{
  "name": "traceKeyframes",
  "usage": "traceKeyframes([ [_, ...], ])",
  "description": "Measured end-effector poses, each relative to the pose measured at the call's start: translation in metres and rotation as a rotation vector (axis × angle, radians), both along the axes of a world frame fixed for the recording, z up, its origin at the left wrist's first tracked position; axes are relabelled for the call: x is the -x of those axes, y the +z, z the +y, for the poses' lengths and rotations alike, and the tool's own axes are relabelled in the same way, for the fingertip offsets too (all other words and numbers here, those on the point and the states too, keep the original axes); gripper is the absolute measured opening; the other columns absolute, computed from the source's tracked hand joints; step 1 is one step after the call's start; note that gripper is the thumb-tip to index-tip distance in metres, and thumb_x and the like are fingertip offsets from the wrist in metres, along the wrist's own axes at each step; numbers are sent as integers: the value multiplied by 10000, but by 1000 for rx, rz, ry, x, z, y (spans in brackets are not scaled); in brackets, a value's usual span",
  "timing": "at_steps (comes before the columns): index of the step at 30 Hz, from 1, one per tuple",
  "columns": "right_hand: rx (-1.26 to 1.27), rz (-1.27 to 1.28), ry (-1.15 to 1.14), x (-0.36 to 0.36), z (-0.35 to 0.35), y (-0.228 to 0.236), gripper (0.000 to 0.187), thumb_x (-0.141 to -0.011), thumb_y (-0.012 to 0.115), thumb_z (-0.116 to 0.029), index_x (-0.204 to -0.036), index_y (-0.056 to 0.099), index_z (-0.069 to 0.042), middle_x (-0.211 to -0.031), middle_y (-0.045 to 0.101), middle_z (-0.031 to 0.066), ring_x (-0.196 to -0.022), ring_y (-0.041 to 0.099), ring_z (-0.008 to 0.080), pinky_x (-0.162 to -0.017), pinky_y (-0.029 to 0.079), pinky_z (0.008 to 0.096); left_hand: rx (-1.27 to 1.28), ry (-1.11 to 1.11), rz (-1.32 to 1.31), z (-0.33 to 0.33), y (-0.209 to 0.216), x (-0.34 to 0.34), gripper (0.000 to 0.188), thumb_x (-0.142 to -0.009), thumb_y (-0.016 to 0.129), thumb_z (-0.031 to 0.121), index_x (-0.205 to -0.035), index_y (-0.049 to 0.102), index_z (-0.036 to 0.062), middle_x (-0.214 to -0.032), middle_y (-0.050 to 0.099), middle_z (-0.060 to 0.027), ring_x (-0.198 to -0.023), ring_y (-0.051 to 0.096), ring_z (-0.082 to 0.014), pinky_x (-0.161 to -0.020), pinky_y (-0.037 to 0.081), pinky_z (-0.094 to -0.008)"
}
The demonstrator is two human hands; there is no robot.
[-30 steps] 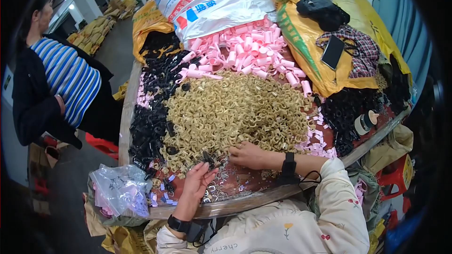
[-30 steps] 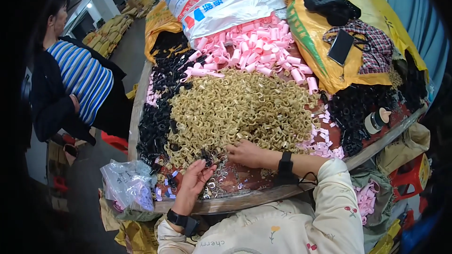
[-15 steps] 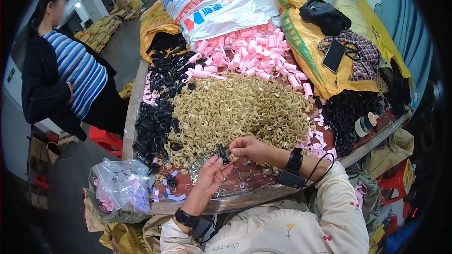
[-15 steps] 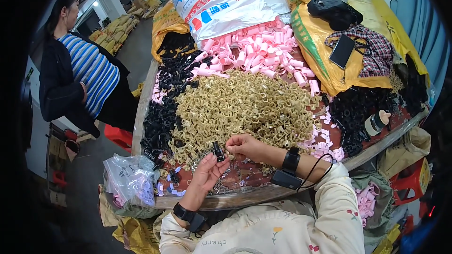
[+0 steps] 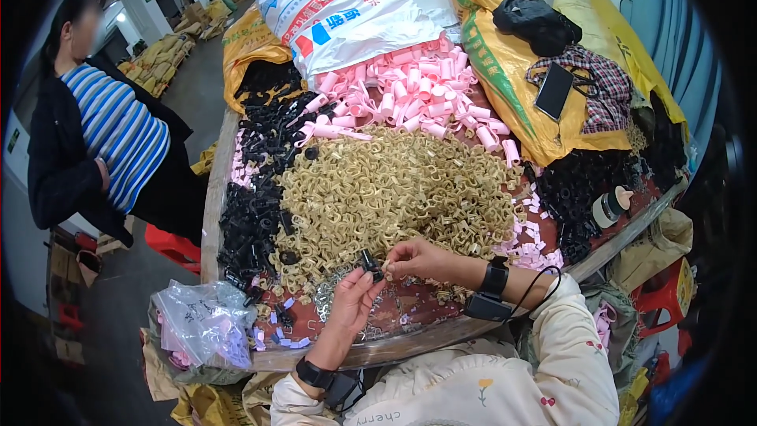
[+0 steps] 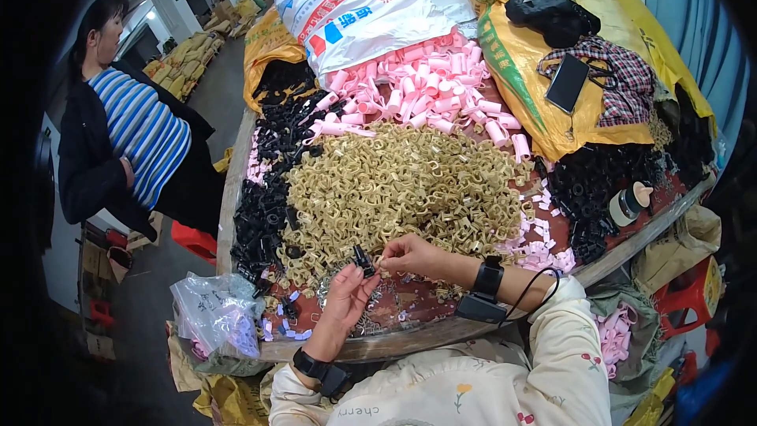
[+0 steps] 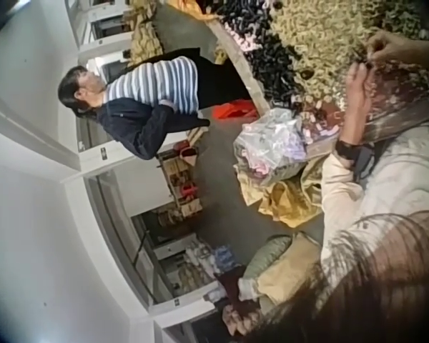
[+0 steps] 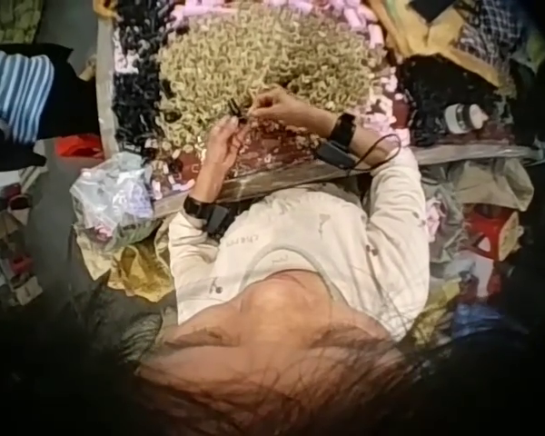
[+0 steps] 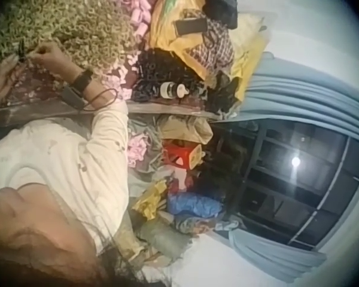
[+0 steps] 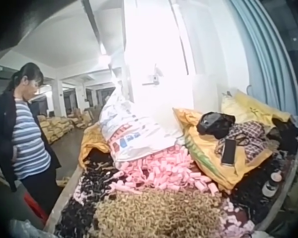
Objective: The person assembles components by hand by inserting a black plastic part into a pink plastic sleeve and then pressing a small metal clip onto the assembly. After completing the assembly, they place the finished item into a green bag.
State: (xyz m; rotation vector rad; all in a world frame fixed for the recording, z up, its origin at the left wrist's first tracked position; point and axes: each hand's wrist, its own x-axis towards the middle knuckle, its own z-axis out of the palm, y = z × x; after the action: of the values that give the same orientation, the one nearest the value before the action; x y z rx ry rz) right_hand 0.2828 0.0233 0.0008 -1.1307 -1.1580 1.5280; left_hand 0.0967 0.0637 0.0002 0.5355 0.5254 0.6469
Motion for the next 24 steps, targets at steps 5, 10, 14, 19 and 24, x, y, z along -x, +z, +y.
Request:
traceKeyframes([
  [5, -34, 85, -29, -10, -3, 5, 130, -786, 595, -150, -760, 573, -24, -621, 555, 5, -582, 507, 60, -500, 415, 218, 1, -42, -39, 4, -7, -4, 198, -827, 505, 83, -996, 498, -20, -915, 588, -123, -879, 579, -234, -829, 470, -321],
  [10, -387, -122, 40, -14, 1, 6, 125, -790, 570, -124, -851, 532, -21, -696, 509, 30, -573, 507, 81, -501, 410, 221, 75, -76, -84, 1, -6, 2, 244, -828, 493, 76, -1042, 464, -38, -951, 570, -145, -928, 559, -274, -811, 483, -315],
  [14, -820, -449, 85, -24, -10, 3, 132, -812, 519, -109, -893, 480, -13, -791, 487, 54, -622, 533, 96, -551, 423, 242, 99, -108, -99, -9, 3, -7, 231, -820, 494, 51, -1033, 464, -34, -990, 555, -146, -934, 559, -266, -782, 497, -296],
  [19, -487, -130, -139, -16, -32, 16, 117, -823, 487, -102, -859, 475, 9, -711, 499, 53, -550, 547, 118, -520, 422, 245, -109, -82, 137, -23, 10, -10, 236, -818, 493, 42, -1039, 470, -37, -972, 565, -128, -910, 574, -237, -753, 508, -279],
  [24, -304, 6, -160, -16, -45, 42, 100, -829, 483, -99, -824, 494, 1, -701, 514, 41, -547, 550, 119, -528, 427, 250, -162, -54, 280, -31, 31, -26, 222, -817, 488, 29, -1030, 484, -30, -948, 576, -113, -866, 594, -210, -704, 518, -257],
])
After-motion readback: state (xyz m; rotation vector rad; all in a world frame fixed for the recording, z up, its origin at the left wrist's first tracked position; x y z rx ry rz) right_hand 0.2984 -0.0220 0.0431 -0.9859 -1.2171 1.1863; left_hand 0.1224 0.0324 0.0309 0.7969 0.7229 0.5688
